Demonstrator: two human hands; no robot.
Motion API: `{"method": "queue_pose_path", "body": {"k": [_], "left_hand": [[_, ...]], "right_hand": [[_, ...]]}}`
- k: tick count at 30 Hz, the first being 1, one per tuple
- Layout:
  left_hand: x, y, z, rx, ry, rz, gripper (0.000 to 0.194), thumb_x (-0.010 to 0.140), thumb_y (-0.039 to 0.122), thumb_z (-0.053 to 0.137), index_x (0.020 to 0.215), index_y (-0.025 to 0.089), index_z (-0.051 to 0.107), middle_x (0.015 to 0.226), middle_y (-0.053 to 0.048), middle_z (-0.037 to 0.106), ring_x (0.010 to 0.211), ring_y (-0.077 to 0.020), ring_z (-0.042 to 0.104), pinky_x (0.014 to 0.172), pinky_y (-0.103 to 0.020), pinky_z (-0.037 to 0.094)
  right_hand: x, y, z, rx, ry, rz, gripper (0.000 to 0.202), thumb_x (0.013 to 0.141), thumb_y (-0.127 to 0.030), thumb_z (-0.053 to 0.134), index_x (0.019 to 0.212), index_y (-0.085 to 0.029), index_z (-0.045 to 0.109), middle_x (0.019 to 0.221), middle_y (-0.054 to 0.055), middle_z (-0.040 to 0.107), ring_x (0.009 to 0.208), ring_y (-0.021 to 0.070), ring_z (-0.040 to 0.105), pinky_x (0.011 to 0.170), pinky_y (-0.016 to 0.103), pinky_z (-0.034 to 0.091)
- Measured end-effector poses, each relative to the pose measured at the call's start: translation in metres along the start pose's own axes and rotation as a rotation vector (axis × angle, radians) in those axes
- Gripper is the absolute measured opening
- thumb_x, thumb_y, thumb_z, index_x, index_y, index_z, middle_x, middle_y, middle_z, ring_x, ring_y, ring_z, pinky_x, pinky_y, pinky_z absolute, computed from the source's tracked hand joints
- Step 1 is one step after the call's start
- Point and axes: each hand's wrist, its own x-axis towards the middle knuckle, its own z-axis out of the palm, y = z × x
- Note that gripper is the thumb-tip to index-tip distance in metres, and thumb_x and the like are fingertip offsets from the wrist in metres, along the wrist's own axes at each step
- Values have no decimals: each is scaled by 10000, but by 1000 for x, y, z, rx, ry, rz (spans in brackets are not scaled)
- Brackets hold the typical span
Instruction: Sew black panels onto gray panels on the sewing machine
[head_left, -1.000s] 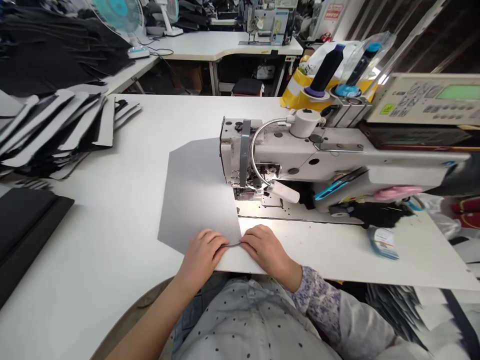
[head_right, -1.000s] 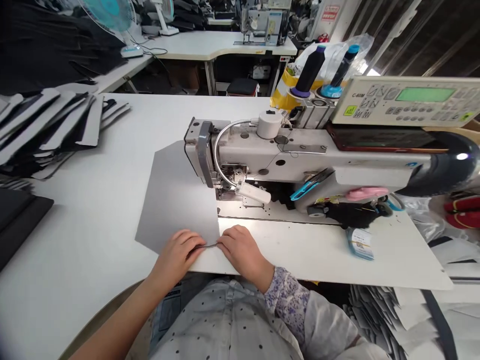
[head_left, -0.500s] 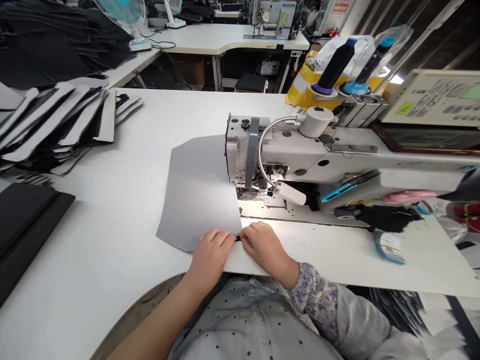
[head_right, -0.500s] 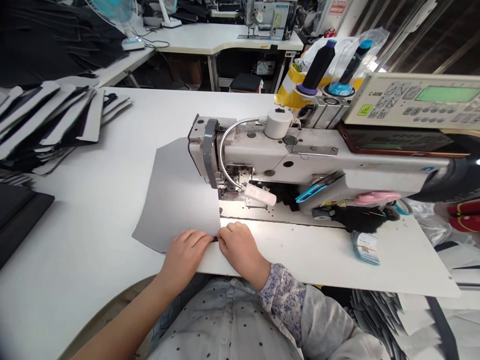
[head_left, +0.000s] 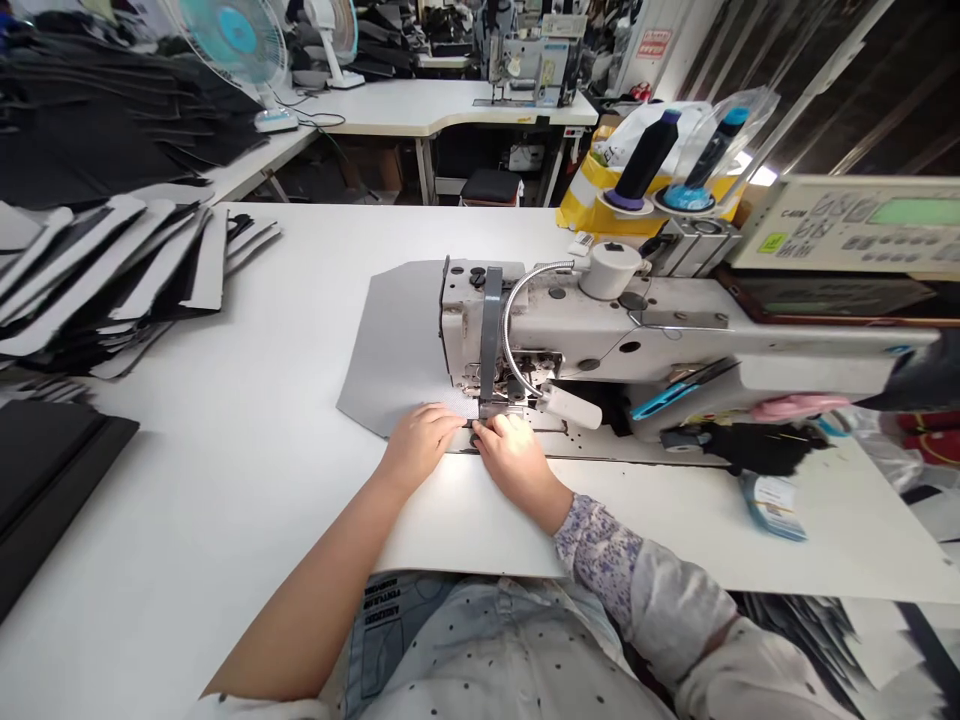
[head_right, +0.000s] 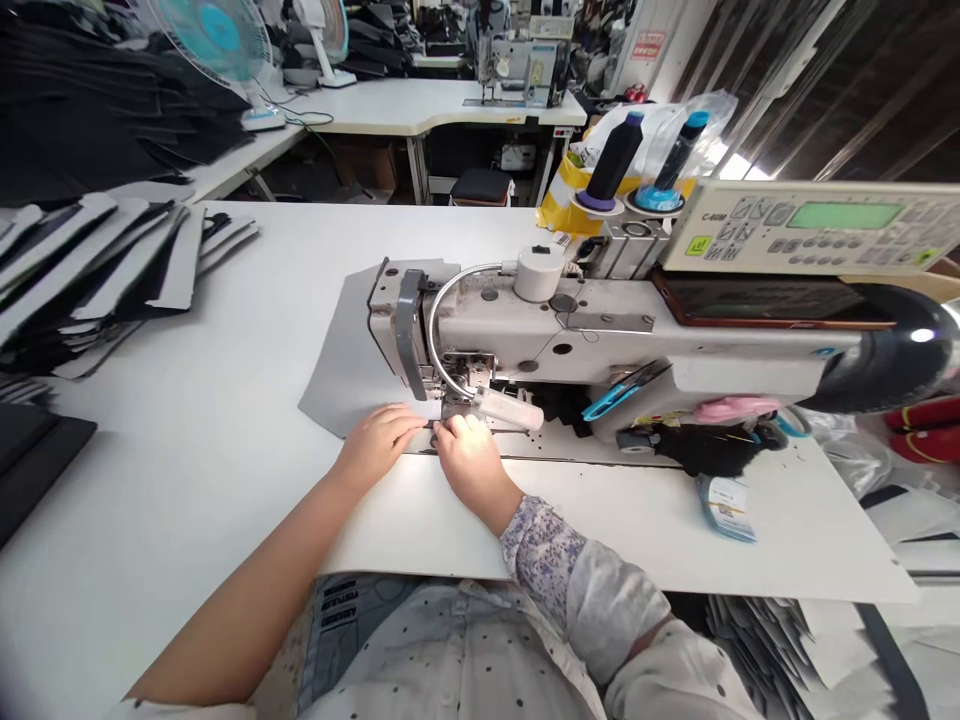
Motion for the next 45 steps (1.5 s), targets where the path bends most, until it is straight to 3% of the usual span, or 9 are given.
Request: {"method": "queue_pose_path", "body": {"k": [13, 27, 35, 39, 41, 45], "left_hand": [[11, -14, 4, -51, 38, 14, 245, 916, 210, 479, 1000, 231, 708, 1011, -9, 721, 1073, -212, 598, 972, -394, 483], [29, -19, -1, -51, 18, -22, 250, 898, 176, 470, 922, 235, 712, 993, -19, 714, 1071, -190, 597, 961, -345, 484], [33, -21, 4, -25, 29, -5, 278, 906, 160, 441, 934, 236, 707, 997, -16, 711, 1067, -181, 593, 961, -332, 475], [32, -21, 3, -17, 18, -15, 257, 925, 239, 447, 990, 242, 696, 1054, -23, 693, 1090, -192, 575, 965, -334, 461], [30, -28, -5, 21, 27, -87, 273, 935, 329, 445, 1051, 241, 676, 1102, -37, 668, 1079, -204, 573, 954, -340, 457], [15, -44, -33, 252, 67, -380, 380, 950, 407, 363, 1032, 188, 663, 1043, -99, 644, 1016, -262, 571, 903, -384, 446]], "right_hand": [[10, -1, -2, 1, -11, 48, 307, 939, -226, 491, 1205, -135, 616, 955, 117, 598, 869, 236, 531, 745, 350, 430], [23, -1, -1, 36, -34, 129, 329, 917, -205, 505, 1222, -117, 590, 1095, 145, 629, 986, 243, 587, 834, 354, 480], [21, 0, 4, 30, -14, 139, 325, 916, -222, 514, 1210, -116, 602, 1058, 142, 635, 980, 249, 593, 840, 360, 473], [21, 2, 5, 38, 39, 112, 328, 902, -217, 536, 1206, -109, 595, 1005, 135, 635, 957, 250, 591, 805, 351, 463], [20, 4, 7, 70, 81, 97, 291, 898, -211, 540, 1165, -117, 609, 981, 120, 636, 941, 240, 589, 792, 340, 456], [19, 9, 9, 154, 159, 82, 150, 903, -226, 543, 989, -152, 640, 912, 83, 635, 889, 214, 580, 793, 323, 437]]}}
